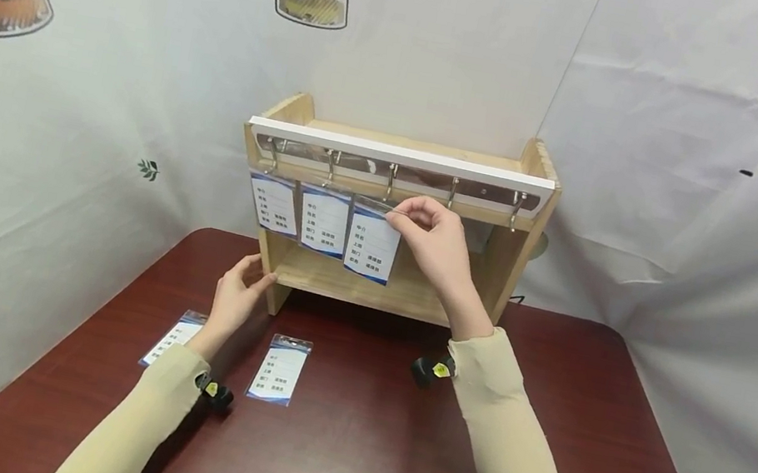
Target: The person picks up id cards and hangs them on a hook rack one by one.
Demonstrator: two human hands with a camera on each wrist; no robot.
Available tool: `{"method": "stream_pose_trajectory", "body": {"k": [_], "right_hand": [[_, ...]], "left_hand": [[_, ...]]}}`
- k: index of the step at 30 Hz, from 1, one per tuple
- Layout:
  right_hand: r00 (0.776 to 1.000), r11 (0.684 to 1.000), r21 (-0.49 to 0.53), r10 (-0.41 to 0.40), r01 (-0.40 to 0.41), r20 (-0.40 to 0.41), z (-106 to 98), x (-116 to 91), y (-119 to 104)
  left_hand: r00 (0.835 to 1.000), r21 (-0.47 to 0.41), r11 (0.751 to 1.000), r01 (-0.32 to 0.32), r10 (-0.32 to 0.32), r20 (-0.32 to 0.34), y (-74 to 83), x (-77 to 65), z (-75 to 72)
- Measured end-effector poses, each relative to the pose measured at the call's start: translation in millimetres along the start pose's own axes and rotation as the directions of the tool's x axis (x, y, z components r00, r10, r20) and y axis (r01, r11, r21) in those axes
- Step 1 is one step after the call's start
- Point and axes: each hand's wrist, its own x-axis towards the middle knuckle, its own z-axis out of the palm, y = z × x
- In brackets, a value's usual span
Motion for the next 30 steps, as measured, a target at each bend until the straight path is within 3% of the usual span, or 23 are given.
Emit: {"method": "stream_pose_trajectory", "body": {"k": [14, 30], "right_hand": [[0.994, 0.999, -0.004, -0.050, 0.050, -0.100, 9, 4, 5], [0.974, 0.986, -0.140, -0.118, 0.092, -0.192, 15, 4, 9]], "left_hand": [[1.000, -0.006, 1.000, -0.008, 0.008, -0.002, -3.4, -0.4, 0.2], [1.000, -0.022, 1.000, -0.007, 0.007, -0.002, -0.8, -0.7, 0.9]]}}
